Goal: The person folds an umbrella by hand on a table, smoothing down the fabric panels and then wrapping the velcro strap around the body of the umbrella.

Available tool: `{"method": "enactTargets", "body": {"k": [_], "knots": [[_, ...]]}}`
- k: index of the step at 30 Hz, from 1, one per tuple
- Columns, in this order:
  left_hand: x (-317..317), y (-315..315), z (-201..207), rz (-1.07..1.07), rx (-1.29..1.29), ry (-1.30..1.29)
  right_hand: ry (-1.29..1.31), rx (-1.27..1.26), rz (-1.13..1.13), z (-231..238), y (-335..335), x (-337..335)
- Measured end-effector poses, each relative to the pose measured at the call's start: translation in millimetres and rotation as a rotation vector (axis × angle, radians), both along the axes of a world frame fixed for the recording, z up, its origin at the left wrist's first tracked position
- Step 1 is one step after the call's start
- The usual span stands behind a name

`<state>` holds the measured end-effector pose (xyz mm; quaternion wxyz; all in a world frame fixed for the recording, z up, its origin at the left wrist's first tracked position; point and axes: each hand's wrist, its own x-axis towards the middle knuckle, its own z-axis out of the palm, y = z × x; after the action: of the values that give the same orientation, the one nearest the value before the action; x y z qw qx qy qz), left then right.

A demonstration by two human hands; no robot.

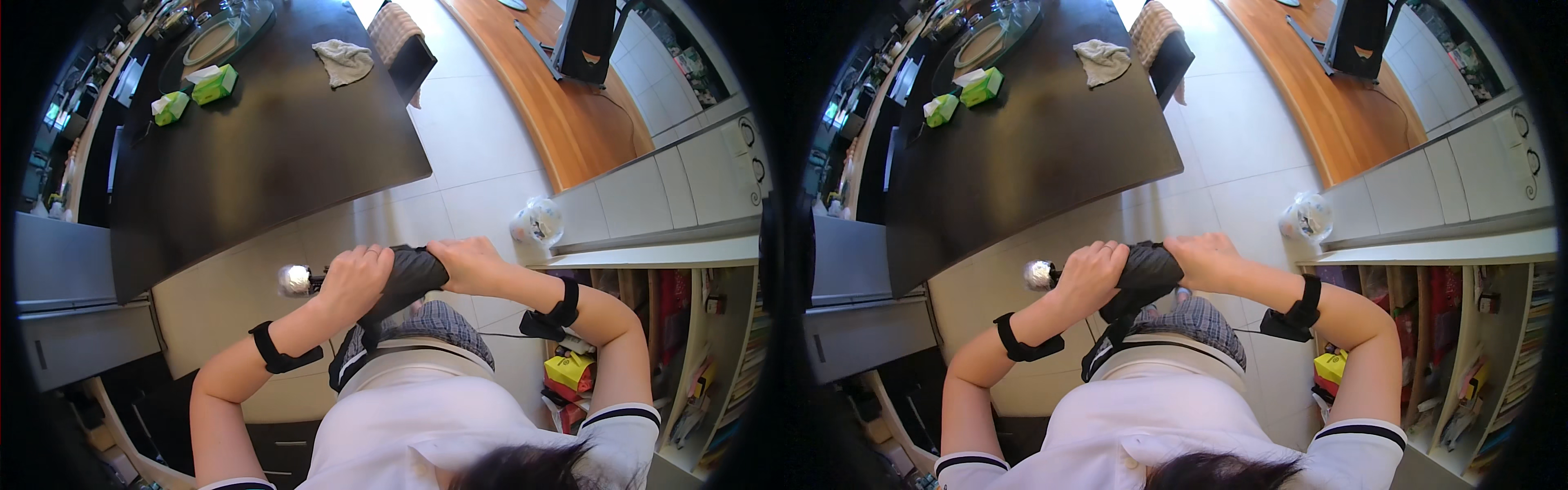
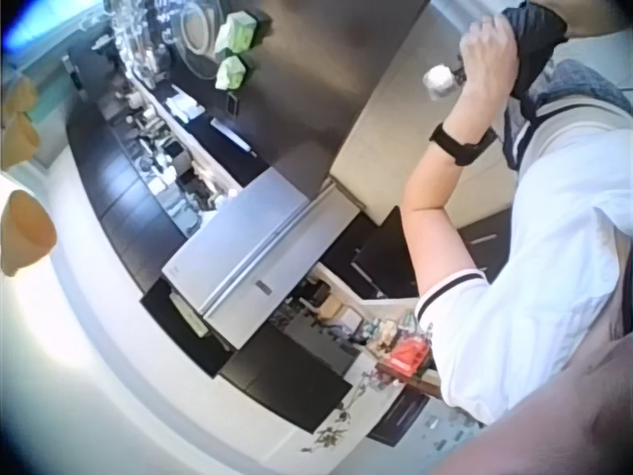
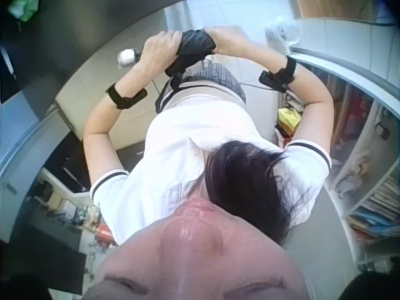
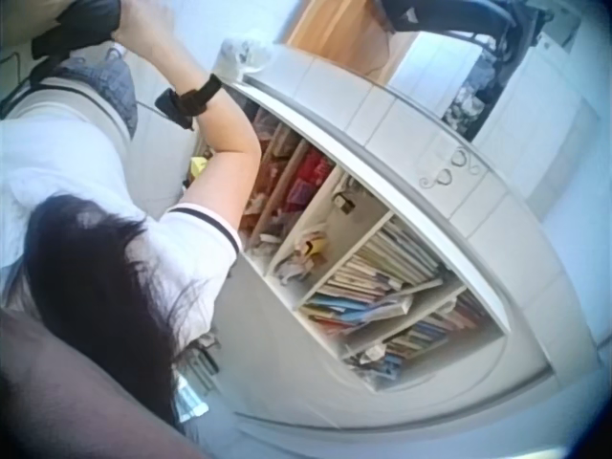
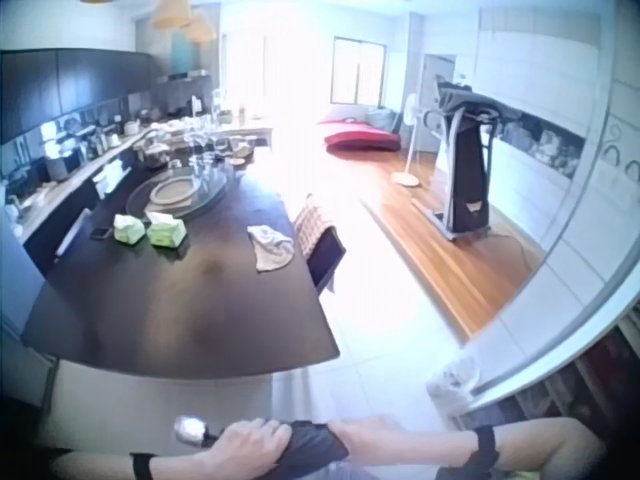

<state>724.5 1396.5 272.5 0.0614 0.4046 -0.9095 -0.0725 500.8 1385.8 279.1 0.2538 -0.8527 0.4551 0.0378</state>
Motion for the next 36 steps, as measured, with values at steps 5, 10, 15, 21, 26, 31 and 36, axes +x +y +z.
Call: {"method": "enactTargets", "body": {"k": [5, 10, 15, 21, 26, 31, 36], "knots": [[1, -16, 5, -0.010, 0.336, 0.092, -0.021, -0.398, 0.132, -7, -3, -5], [-1, -46, 2, 0.154, 0.966, 0.304, 0.053, -0.489, 0.212, 13, -30, 0], [10, -42, -25, 0.234, 1.287, 0.749, -0.154, -0.720, 0.194, 63, -58, -8], [36, -25, -31, 0.492, 1.478, 1.065, -0.611, -0.104, -0.621, 41, -14, -45], [39, -18, -16, 0.440, 1.426, 1.178, -0.983, 0.615, -0.743, -3, -7, -25], [41, -22, -10, 0.293, 1.395, 0.806, -1.044, 0.738, -0.630, 9, -19, 6], [44, -18, -5, 0.300, 1.482, 0.846, -1.206, 0.872, -0.731, 1, -16, 18]]}}
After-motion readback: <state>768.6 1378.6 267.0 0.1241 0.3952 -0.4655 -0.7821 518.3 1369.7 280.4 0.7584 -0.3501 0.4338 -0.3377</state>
